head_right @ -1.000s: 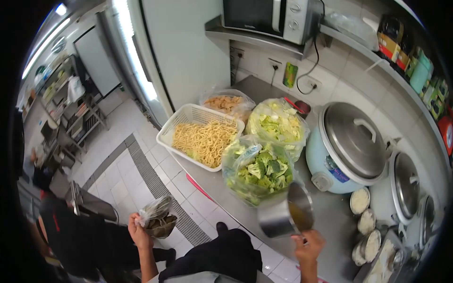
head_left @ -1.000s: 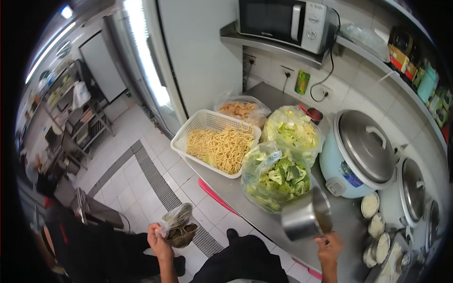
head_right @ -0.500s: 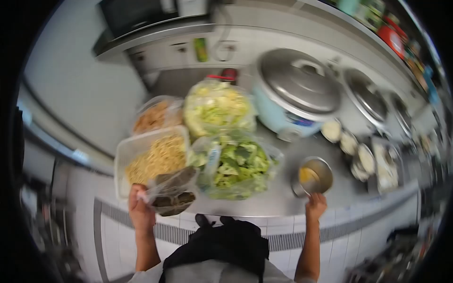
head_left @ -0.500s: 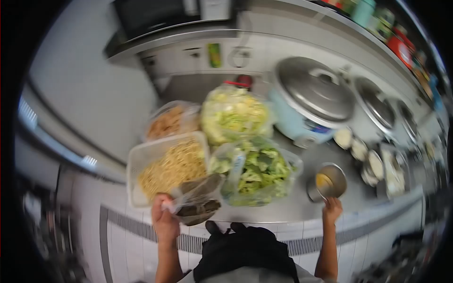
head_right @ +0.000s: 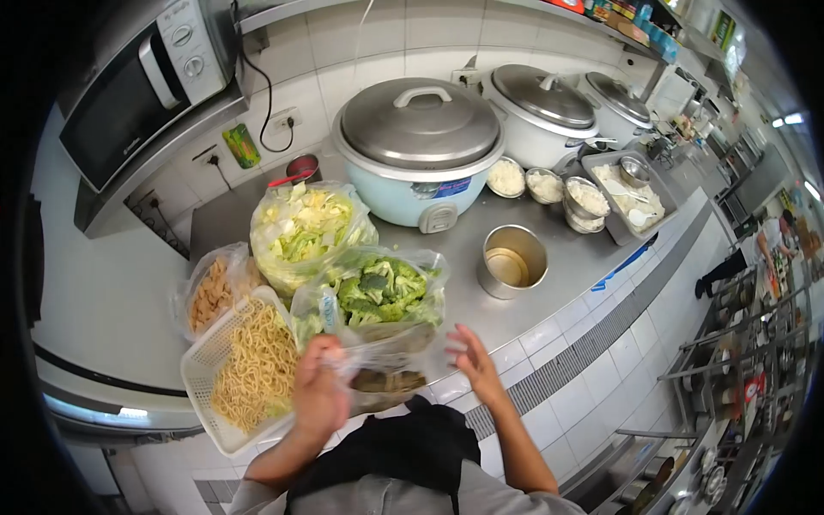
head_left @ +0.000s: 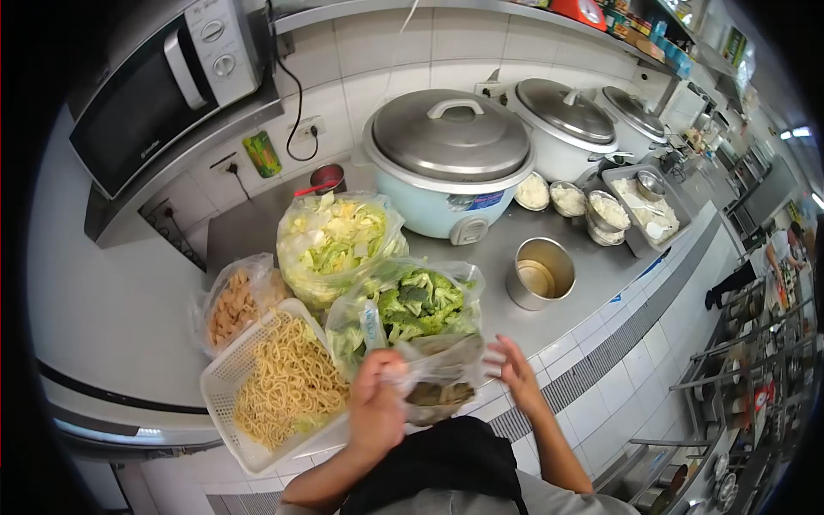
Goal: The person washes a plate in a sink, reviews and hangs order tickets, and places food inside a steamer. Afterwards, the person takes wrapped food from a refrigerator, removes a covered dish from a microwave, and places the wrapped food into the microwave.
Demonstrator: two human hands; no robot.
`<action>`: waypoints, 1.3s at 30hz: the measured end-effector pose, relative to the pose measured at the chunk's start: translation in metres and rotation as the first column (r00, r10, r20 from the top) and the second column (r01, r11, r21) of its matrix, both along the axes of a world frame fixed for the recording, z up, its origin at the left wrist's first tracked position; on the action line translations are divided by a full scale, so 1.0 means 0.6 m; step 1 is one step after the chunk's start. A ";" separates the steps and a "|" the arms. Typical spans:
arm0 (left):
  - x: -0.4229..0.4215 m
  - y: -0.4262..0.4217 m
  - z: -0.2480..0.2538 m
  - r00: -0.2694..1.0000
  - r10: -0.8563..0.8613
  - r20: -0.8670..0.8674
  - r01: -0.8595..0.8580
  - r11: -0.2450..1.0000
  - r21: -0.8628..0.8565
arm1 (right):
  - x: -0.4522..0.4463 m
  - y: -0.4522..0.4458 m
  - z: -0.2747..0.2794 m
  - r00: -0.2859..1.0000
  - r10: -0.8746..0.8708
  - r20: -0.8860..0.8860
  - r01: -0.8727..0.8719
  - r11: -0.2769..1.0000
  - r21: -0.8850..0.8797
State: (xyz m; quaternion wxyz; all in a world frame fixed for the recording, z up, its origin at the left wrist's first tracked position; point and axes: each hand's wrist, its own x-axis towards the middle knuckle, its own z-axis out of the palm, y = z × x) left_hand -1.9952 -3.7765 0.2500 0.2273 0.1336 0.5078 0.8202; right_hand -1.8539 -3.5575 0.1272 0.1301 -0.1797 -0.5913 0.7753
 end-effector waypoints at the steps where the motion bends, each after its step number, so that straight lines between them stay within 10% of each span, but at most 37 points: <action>1: 0.011 0.038 -0.006 0.997 -0.045 0.063 0.042 0.998 0.036 | 0.019 -0.019 -0.015 0.998 -0.052 -0.026 0.048 0.992 -0.118; 4: 0.031 0.140 -0.061 0.973 -0.184 0.139 0.167 0.978 0.123 | 0.041 -0.055 -0.007 0.969 -0.213 -0.128 0.142 0.896 -0.421; 8: 0.022 0.253 -0.164 0.958 -0.285 -0.035 0.259 0.910 -0.324 | 0.033 0.004 -0.084 0.871 -0.477 0.114 0.469 0.879 0.088; 10: 0.006 0.276 -0.284 0.842 -0.398 -0.364 0.224 0.872 -0.435 | 0.015 0.048 -0.147 0.860 -0.495 0.125 0.496 0.868 0.028; 13: -0.019 0.242 -0.155 0.778 -0.583 -0.236 0.438 0.772 -0.461 | -0.012 0.119 -0.264 0.844 -0.522 0.123 0.515 0.853 0.086; 15: -0.070 0.204 -0.032 0.832 -0.534 -0.149 0.434 0.795 -0.424 | -0.034 0.124 -0.238 0.846 -0.528 0.078 0.429 0.759 0.490; 17: -0.179 0.158 0.026 0.718 -0.190 -0.669 -0.012 0.958 -0.286 | -0.050 0.122 -0.206 0.860 -0.509 0.023 0.384 0.677 0.628; 19: -0.287 0.083 0.136 0.249 0.099 -0.963 -0.652 0.753 -0.091 | -0.070 0.118 -0.181 0.852 -0.524 0.027 0.334 0.582 0.742; 20: -0.319 0.072 0.181 0.561 0.439 -0.702 -0.530 0.842 0.103 | -0.080 0.122 -0.185 0.860 -0.510 0.011 0.336 0.582 0.740; 21: -0.400 0.033 0.208 0.232 0.458 -0.858 -0.776 0.619 0.120 | -0.084 0.123 -0.191 0.846 -0.533 -0.019 0.377 0.573 0.728; 26: -0.612 -0.027 0.344 0.183 0.607 -0.774 -0.907 0.408 0.106 | -0.074 0.137 -0.194 0.795 -0.607 0.011 0.323 0.438 0.839; 32: -0.738 -0.017 0.338 0.460 0.563 -0.686 -0.769 0.639 0.009 | -0.068 0.106 -0.029 0.841 -0.512 -0.175 0.285 0.145 0.947; 33: -0.709 -0.018 0.349 0.445 0.574 -0.687 -0.789 0.614 0.001 | -0.075 0.106 0.004 0.862 -0.456 -0.220 0.220 -0.055 0.974; 37: -0.586 -0.091 0.317 0.242 0.642 -0.727 -0.846 0.506 0.166 | -0.144 0.049 0.132 0.926 -0.264 -0.271 0.286 0.018 0.958; 39: -0.501 -0.188 0.296 0.461 0.641 -0.614 -0.660 0.710 0.245 | -0.200 -0.008 0.211 0.947 -0.117 -0.299 0.308 0.060 0.950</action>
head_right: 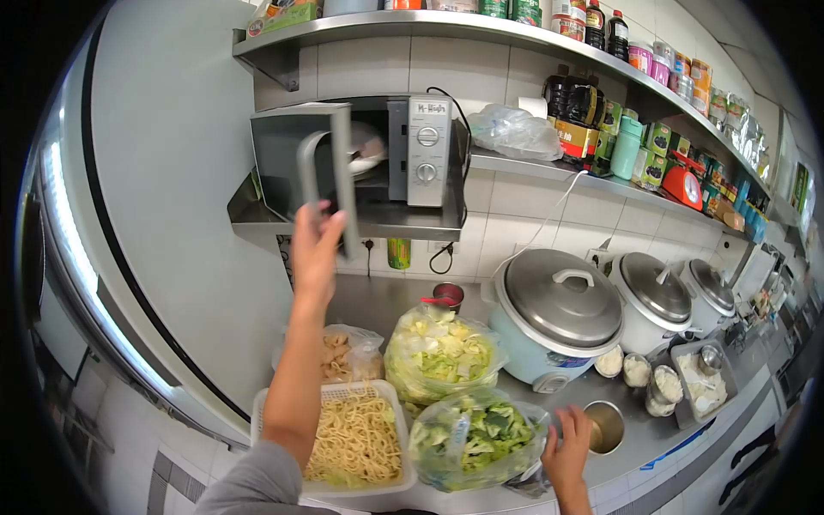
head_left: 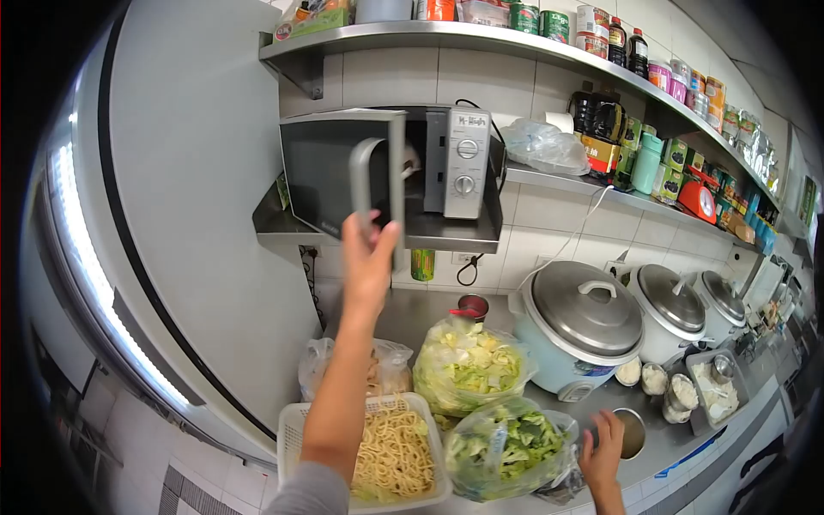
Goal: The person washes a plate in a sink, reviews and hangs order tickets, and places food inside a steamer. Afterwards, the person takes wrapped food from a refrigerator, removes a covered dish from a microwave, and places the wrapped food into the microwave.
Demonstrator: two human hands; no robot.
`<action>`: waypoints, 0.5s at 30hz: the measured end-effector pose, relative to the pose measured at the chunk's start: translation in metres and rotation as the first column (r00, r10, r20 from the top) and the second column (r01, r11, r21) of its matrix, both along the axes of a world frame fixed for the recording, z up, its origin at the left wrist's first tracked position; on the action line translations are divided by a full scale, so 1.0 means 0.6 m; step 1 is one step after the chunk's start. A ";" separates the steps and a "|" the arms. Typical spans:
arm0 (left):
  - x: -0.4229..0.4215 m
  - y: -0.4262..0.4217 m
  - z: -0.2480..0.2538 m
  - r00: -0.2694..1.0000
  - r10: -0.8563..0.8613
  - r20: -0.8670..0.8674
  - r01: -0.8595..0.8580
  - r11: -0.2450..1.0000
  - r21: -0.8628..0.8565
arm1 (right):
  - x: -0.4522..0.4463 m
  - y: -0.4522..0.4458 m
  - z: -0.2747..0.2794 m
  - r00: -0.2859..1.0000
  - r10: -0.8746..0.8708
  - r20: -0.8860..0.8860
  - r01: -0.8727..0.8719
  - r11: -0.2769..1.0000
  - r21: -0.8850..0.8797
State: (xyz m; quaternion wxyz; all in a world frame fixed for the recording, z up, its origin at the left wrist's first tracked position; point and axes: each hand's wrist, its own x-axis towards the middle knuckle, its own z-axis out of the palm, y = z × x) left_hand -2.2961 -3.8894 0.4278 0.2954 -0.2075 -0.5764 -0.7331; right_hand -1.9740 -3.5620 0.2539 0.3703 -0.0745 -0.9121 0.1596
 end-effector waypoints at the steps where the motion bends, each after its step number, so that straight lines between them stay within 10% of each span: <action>1: 0.037 -0.045 -0.006 0.997 0.029 -0.076 -0.026 0.999 0.028 | -0.032 -0.028 0.036 0.998 0.066 -0.015 -0.065 0.997 0.041; 8: 0.140 -0.311 -0.003 0.986 -0.156 -0.065 0.166 0.971 0.173 | -0.293 -0.241 0.245 0.815 0.577 -0.054 -0.557 0.806 0.198; 12: 0.156 -0.368 -0.036 0.991 0.116 -0.063 -0.116 0.993 0.006 | -0.496 -0.347 0.302 0.777 0.628 -0.046 -0.618 0.746 -0.246; 15: 0.199 -0.374 -0.054 0.916 0.401 -0.016 -0.400 0.907 -0.134 | -0.636 -0.423 0.365 0.683 0.718 -0.130 -0.491 0.320 -0.810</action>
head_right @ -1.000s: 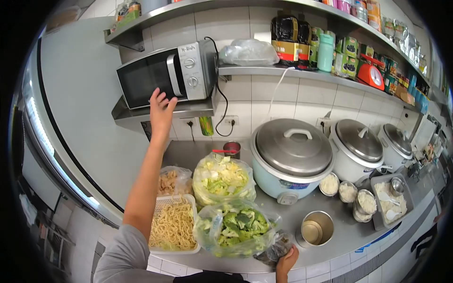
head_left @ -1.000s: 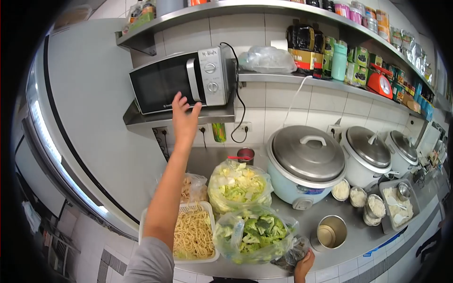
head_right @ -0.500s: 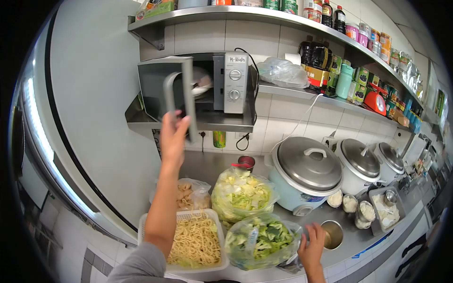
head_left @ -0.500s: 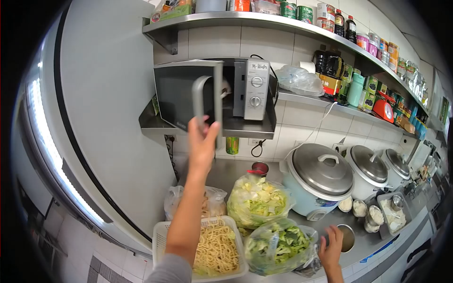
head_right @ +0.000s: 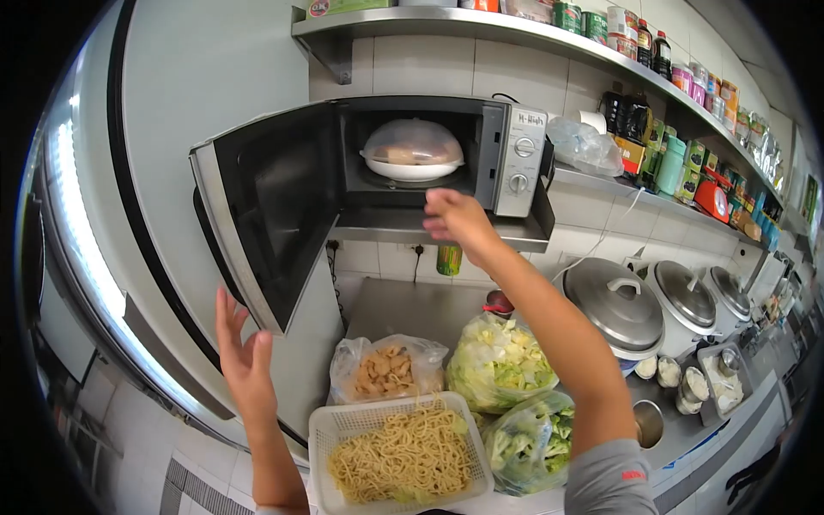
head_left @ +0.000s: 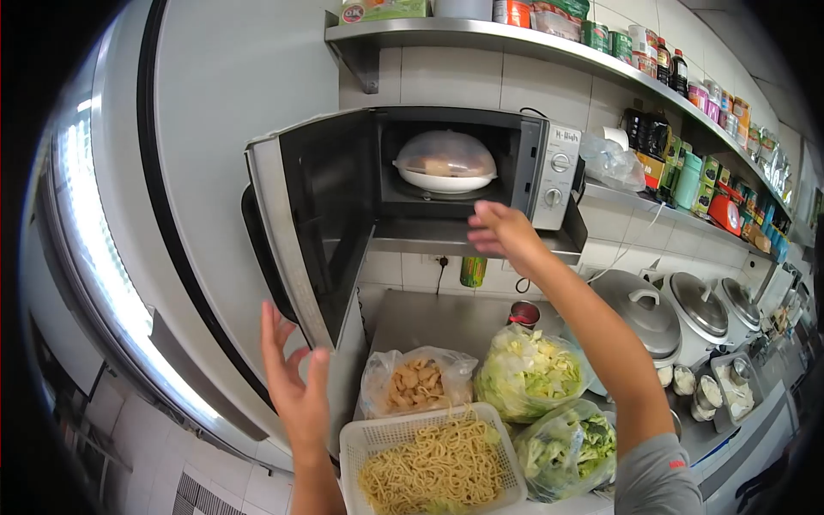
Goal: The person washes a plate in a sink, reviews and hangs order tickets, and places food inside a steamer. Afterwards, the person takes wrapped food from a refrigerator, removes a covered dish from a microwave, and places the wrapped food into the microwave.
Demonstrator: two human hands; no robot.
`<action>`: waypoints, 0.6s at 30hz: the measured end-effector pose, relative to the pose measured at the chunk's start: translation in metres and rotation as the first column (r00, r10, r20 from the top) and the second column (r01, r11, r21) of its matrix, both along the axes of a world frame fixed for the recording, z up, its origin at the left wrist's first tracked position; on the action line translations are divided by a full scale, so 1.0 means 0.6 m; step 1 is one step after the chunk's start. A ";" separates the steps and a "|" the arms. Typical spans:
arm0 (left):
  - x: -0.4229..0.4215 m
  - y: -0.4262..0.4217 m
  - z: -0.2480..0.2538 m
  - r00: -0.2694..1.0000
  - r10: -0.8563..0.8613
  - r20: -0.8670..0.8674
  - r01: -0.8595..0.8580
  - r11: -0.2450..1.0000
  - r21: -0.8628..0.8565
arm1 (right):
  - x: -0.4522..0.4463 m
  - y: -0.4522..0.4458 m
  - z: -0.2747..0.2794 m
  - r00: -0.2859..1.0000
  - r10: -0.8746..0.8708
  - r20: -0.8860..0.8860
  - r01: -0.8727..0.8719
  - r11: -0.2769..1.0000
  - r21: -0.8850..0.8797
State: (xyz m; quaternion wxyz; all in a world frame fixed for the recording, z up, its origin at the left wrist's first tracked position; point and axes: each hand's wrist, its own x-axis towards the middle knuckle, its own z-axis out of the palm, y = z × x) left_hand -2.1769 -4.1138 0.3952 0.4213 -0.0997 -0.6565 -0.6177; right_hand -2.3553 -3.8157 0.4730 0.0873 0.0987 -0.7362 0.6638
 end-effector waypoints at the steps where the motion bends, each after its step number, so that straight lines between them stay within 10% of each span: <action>1: 0.007 -0.006 -0.017 1.000 0.000 -0.006 0.000 1.000 0.002 | -0.042 -0.022 0.015 1.000 0.009 0.026 -0.005 0.989 -0.150; 7: 0.032 -0.034 -0.124 0.990 0.075 -0.117 -0.086 0.992 -0.090 | -0.232 -0.086 0.053 0.964 -0.136 0.228 0.252 0.734 -0.631; 18: -0.023 -0.031 -0.165 0.970 -0.241 -0.019 0.240 0.969 -0.056 | -0.279 -0.100 0.038 0.944 -0.247 0.217 0.328 0.735 -0.593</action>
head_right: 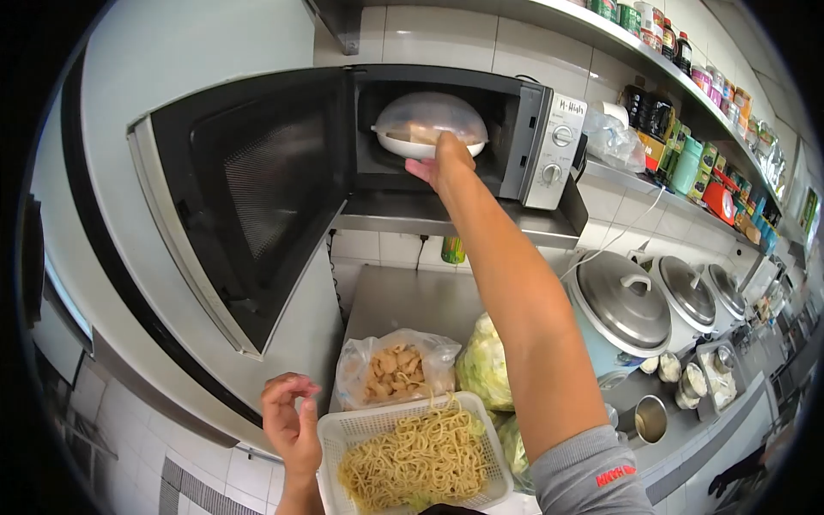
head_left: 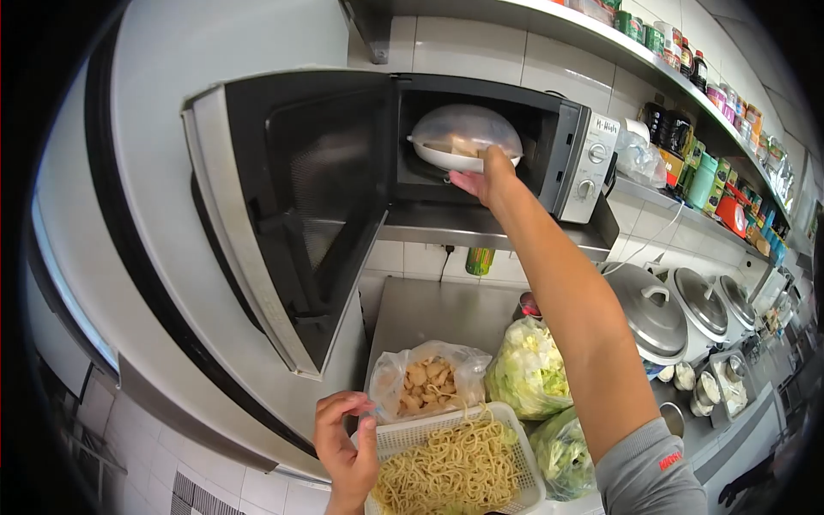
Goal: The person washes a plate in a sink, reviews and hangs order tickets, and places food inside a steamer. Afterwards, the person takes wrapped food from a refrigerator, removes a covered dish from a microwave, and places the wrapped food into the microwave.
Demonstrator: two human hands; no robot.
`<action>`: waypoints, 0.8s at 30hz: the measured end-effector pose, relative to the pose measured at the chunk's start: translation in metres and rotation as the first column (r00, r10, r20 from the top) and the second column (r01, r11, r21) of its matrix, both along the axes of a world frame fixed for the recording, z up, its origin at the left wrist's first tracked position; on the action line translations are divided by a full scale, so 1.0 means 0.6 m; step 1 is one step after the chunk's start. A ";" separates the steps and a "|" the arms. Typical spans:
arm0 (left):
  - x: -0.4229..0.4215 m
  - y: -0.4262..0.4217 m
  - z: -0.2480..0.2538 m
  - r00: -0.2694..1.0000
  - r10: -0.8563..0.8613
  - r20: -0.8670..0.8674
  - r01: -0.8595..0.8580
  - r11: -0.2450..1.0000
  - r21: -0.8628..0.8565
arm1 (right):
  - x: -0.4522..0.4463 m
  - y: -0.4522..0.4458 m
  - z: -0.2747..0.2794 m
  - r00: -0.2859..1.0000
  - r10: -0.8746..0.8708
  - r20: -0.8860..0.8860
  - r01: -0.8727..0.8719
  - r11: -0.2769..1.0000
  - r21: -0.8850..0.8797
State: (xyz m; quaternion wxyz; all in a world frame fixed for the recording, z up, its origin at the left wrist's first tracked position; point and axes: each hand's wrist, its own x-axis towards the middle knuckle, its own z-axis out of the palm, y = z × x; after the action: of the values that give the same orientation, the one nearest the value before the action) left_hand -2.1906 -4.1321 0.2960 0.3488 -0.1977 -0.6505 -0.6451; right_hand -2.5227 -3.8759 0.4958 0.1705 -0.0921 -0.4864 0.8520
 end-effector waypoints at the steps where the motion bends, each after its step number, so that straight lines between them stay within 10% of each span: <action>1: -0.002 0.004 -0.004 1.000 -0.018 0.022 0.018 1.000 0.002 | 0.000 0.002 0.005 0.997 0.072 0.019 -0.073 0.995 0.061; 24: 0.061 0.004 -0.096 0.925 -0.181 0.334 0.152 0.982 0.109 | 0.014 0.039 0.036 0.991 0.124 0.050 -0.124 0.992 -0.009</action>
State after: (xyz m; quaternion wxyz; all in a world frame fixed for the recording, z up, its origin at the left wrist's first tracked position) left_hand -2.1538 -4.1296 0.2383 0.1821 -0.1227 -0.6552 -0.7228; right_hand -2.5141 -3.8526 0.5174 0.1046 -0.0837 -0.4930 0.8596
